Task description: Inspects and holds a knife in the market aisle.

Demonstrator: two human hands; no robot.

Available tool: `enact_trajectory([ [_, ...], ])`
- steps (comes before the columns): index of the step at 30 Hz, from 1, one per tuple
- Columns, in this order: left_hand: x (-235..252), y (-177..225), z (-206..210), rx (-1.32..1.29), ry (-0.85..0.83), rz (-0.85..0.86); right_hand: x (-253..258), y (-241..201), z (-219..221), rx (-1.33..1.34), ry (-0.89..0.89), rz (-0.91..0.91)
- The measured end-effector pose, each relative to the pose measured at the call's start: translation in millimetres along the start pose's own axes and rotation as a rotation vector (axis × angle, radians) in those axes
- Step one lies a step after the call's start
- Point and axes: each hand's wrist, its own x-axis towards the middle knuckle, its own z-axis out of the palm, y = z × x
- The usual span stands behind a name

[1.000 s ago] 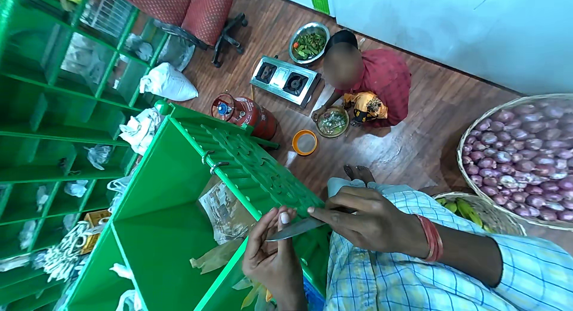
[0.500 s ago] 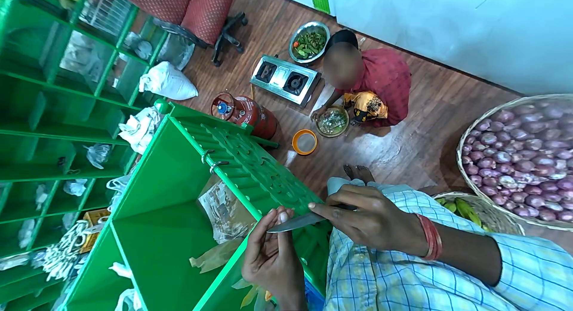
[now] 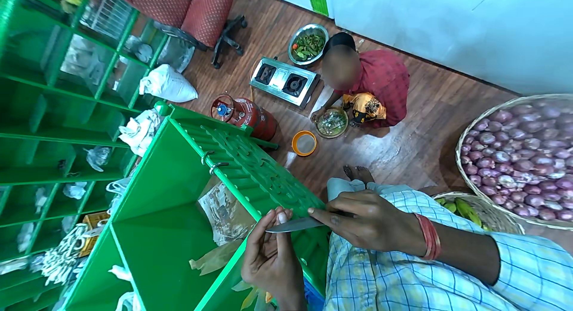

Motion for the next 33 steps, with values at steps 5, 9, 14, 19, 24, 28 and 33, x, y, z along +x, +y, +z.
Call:
enact_trajectory([
  [5, 0.1, 1.3, 1.2, 0.011, 0.014, -0.002, -0.6, -0.6, -0.5, -0.045, 0.005, 0.004],
  [9, -0.5, 1.7, 0.7, 0.027, 0.016, -0.006, 0.4, -0.8, -1.8, -0.079, 0.020, -0.005],
  [14, -0.8, 1.7, 0.9, 0.012, 0.020, -0.022, 0.3, -1.3, -1.4, -0.102, 0.019, -0.026],
  [19, -0.2, 1.6, 0.7, -0.016, 0.020, -0.038, -1.3, -1.1, -1.3, -0.096, -0.002, -0.046],
  [24, -0.1, 0.7, 0.5, -0.017, 0.017, -0.044, -0.9, -0.7, -1.5, -0.102, 0.011, -0.046],
  [28, -0.1, 1.2, 1.3, -0.019, 0.032, -0.055, -0.9, -0.8, -0.8, -0.100, 0.017, -0.020],
  [33, -1.0, 0.1, 0.2, -0.021, 0.027, -0.059, -1.4, -0.4, -0.5, -0.106, 0.021, -0.011],
])
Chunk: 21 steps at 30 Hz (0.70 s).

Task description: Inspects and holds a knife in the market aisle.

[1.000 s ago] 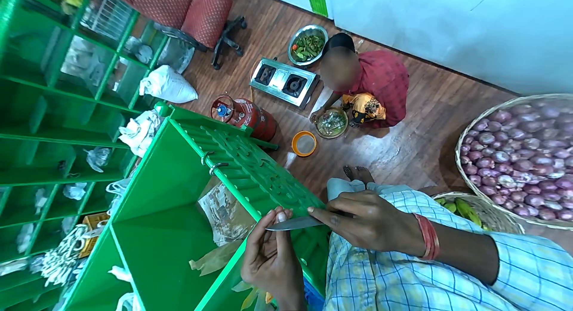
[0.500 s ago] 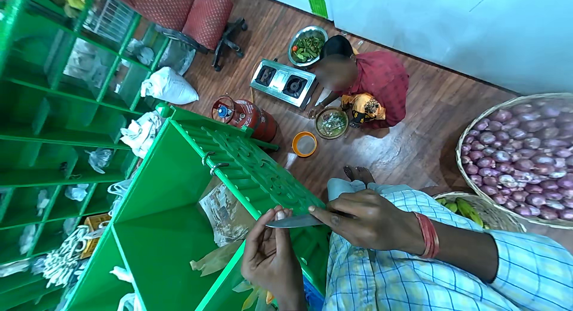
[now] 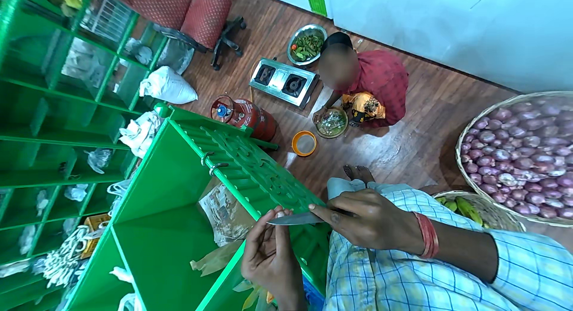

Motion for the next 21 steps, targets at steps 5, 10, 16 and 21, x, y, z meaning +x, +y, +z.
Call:
enact_trajectory([
  [5, -2.0, 0.9, -0.6, -0.002, -0.037, -0.025, -0.1, 2.4, -0.6, -0.004, 0.017, 0.028],
  [10, -2.9, -0.5, -1.6, -0.038, -0.024, -0.066, 0.1, 2.3, -1.4, -0.014, 0.017, 0.027],
  [16, -3.6, -6.3, -5.5, -0.174, -0.126, -0.228, 0.4, 0.4, -1.5, -0.042, 0.064, 0.031],
  [21, -8.8, -11.8, -5.2, -0.346, -0.207, -0.342, 0.4, 0.0, -2.3, -0.043, 0.060, 0.023],
])
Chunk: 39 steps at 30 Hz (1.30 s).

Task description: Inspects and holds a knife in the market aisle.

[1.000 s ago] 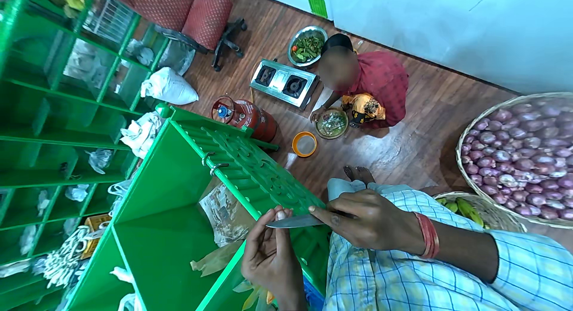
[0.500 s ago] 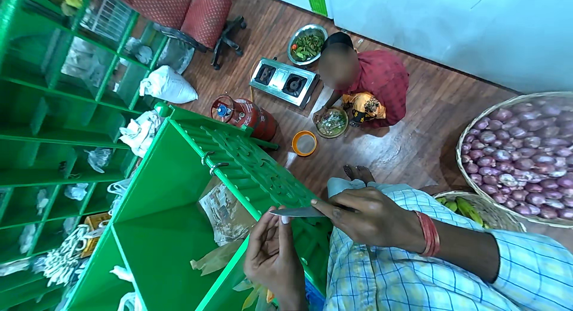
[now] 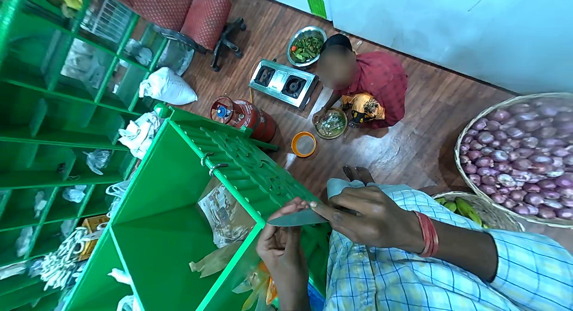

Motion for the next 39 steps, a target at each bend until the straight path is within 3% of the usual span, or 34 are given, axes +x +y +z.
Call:
enact_trajectory([
  [6, 1.6, -0.7, -1.8, -0.133, -0.011, -0.032, -0.6, 0.0, -1.0, 0.013, -0.014, -0.008],
  [20, 2.0, 12.6, 4.3, -0.247, 0.206, -0.105, -0.4, -0.8, 1.4, 0.015, 0.008, 0.014],
  [39, 2.0, 13.0, 6.0, -0.272, 0.122, -0.109, -2.0, 4.5, 0.6, -0.038, 0.009, 0.066],
])
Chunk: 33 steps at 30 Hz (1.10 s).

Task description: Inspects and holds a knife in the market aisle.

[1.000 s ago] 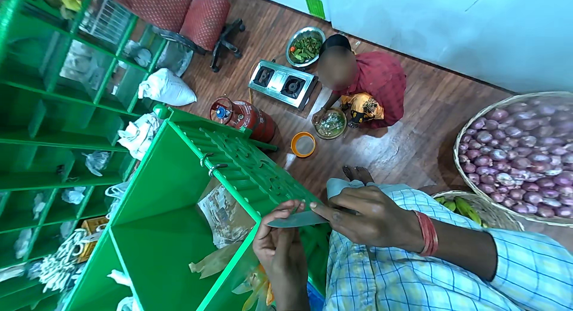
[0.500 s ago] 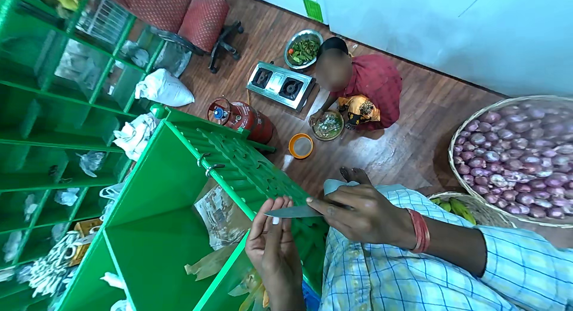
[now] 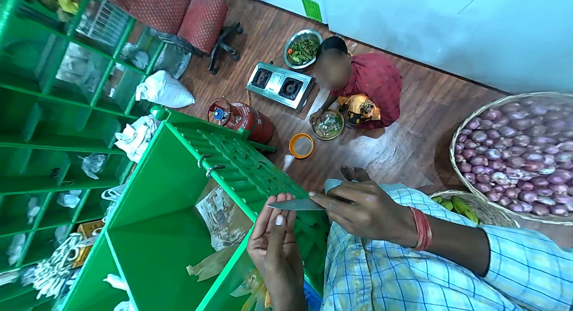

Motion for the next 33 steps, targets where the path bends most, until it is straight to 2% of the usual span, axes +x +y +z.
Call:
enact_trajectory([
  [6, 0.4, 0.9, 1.5, 0.033, 0.062, 0.016, 3.8, 6.6, -3.1, -0.048, 0.068, 0.075],
  [10, 1.1, -0.9, 0.6, 0.039, 0.092, 0.007, -0.8, 6.8, -2.9, 0.014, 0.012, 0.017],
  [15, 1.8, -1.6, -0.3, 0.006, 0.033, -0.028, -3.1, 3.2, 0.7, 0.058, -0.074, -0.030],
  [25, 2.7, 0.5, -2.4, 0.007, 0.041, -0.010, 1.0, 8.8, 3.1, 0.000, 0.021, 0.079],
  [33, 3.5, -0.3, -4.8, -0.005, 0.060, -0.002, -3.0, 5.3, 3.8, 0.078, -0.126, -0.020],
])
